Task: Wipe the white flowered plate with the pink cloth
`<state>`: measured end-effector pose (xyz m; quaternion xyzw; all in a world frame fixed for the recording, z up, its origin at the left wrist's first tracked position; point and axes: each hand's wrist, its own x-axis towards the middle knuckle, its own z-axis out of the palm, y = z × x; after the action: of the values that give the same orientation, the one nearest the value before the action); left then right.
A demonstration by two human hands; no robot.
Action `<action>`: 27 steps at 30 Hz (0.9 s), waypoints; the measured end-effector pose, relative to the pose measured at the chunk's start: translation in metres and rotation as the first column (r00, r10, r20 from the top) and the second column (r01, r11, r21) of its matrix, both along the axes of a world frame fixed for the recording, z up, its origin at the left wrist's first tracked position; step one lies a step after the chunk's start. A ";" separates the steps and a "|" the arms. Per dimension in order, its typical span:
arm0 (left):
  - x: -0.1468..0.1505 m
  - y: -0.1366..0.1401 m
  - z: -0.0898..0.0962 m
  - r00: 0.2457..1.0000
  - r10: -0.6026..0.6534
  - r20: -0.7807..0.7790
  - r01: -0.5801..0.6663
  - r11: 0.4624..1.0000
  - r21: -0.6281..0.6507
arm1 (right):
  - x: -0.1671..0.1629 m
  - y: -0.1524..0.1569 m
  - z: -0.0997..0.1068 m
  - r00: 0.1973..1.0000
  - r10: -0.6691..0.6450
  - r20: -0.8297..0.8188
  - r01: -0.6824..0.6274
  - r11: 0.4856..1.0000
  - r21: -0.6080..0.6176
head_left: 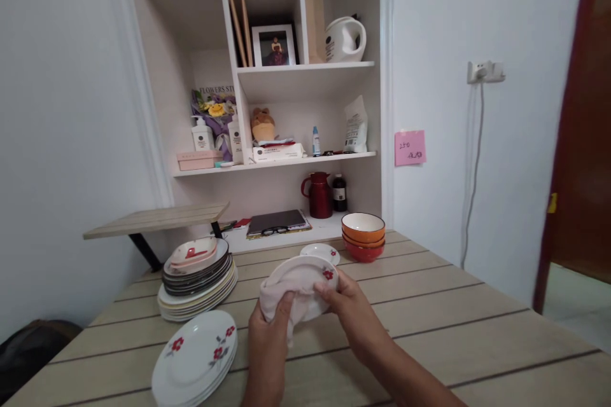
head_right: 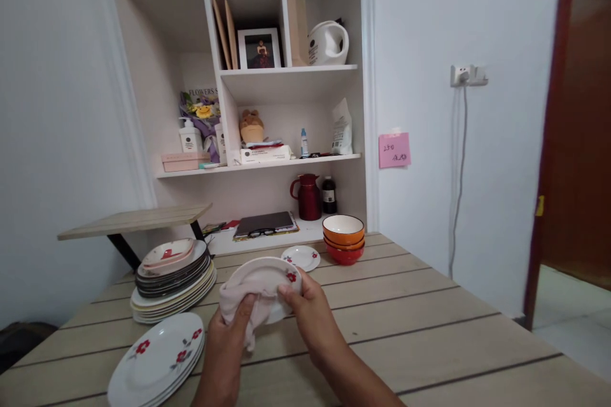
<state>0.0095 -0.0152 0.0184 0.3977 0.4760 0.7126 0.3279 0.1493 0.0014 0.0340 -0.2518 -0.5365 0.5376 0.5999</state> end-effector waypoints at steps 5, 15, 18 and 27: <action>0.010 0.002 -0.009 0.980 -0.144 0.137 0.155 0.985 -0.077 | -0.002 -0.003 0.000 0.983 0.035 -0.183 -0.070 0.979 -0.191; -0.001 -0.002 -0.007 0.978 -0.029 -0.208 0.038 0.998 0.040 | 0.010 -0.002 0.004 0.883 -0.410 0.226 0.345 0.896 0.278; -0.004 -0.001 -0.008 0.907 0.053 -0.418 0.047 0.973 0.225 | 0.015 -0.002 0.006 0.747 -0.601 0.284 0.388 0.741 0.548; -0.016 0.006 -0.021 0.576 0.368 -0.729 0.009 0.890 0.456 | 0.015 -0.005 0.006 0.514 -0.757 0.404 0.243 0.580 0.778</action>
<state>-0.0070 -0.0097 -0.0030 0.6817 0.4492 0.5707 -0.0884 0.1645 -0.0037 0.0400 -0.3727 -0.7621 -0.0320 0.5285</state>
